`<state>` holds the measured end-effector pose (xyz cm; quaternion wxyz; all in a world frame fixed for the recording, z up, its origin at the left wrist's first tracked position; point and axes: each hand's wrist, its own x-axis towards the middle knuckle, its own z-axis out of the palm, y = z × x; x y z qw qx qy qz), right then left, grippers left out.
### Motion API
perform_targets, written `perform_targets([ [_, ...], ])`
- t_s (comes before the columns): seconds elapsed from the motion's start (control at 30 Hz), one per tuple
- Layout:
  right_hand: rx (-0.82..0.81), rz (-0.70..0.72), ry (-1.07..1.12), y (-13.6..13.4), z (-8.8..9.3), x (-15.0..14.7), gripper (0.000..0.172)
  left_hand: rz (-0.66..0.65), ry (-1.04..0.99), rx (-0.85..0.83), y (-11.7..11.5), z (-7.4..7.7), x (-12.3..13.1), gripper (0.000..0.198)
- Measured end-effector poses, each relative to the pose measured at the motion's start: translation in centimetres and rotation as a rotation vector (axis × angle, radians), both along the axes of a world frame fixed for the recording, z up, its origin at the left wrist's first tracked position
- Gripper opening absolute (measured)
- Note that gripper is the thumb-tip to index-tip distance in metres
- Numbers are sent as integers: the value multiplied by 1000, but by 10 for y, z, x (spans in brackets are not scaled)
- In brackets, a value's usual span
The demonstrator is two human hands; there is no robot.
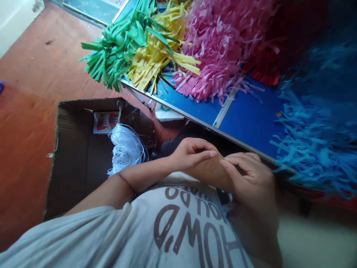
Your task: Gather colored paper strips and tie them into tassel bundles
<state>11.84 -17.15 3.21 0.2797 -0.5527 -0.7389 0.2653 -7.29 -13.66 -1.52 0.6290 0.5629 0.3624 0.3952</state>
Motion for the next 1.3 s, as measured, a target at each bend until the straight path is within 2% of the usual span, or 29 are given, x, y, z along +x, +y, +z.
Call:
perform_targets([
  [0.17,3,-2,7,-1,-2,0,17,73,13,8,-4,-1,2,30],
  [0.33,-16,-2,10,-4,0,0,20,25,-36,-185,-6,-2,1,42],
  [0.4,-38,-23,9,-5,2,0,21,17,-13,-197,-5,-1,0,44],
  [0.53,-58,-40,7,-6,3,0,21,8,7,-96,-3,-1,-1,38],
  [0.7,-9,3,15,-6,-3,3,20,51,51,-68,-5,-4,1,44],
  [0.87,27,16,7,-6,-6,3,20,78,88,41,-6,-5,2,42],
  [1.03,40,1,-11,-5,-7,3,18,-6,38,149,-4,-5,-1,32],
  [1.3,44,5,-70,-3,-19,12,19,48,77,296,-4,-12,-5,23],
])
